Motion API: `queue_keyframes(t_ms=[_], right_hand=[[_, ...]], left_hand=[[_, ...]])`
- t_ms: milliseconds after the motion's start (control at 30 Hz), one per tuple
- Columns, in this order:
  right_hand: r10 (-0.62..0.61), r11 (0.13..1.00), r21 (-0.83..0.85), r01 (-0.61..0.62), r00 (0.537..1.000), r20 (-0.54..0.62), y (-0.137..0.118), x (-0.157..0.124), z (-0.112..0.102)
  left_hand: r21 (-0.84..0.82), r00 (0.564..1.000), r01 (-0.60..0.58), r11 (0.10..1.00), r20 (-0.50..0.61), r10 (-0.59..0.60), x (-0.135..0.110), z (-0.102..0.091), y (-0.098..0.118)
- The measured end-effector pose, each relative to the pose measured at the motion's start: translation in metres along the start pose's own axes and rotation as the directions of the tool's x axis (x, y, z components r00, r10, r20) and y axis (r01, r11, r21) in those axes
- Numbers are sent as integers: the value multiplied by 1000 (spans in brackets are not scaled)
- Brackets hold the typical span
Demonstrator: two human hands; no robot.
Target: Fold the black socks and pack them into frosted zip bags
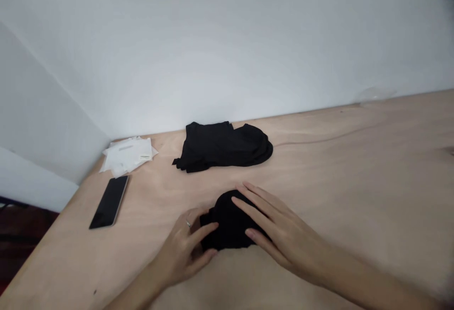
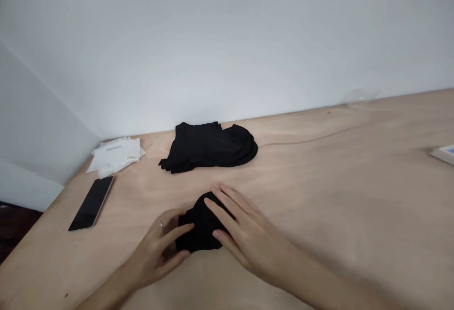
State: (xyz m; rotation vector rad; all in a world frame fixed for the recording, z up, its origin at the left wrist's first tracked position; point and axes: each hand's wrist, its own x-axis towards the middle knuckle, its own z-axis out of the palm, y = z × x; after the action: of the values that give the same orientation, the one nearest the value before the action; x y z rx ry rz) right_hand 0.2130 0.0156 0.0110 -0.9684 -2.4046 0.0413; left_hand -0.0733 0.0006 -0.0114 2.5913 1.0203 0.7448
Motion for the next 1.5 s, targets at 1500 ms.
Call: queue_keyframes(t_ms=[1500], right_hand=[[111,599,525,-605,712,694,44,33,-10]], left_hand=[[594,588,745,305,-368,-720,101,-79,-195]])
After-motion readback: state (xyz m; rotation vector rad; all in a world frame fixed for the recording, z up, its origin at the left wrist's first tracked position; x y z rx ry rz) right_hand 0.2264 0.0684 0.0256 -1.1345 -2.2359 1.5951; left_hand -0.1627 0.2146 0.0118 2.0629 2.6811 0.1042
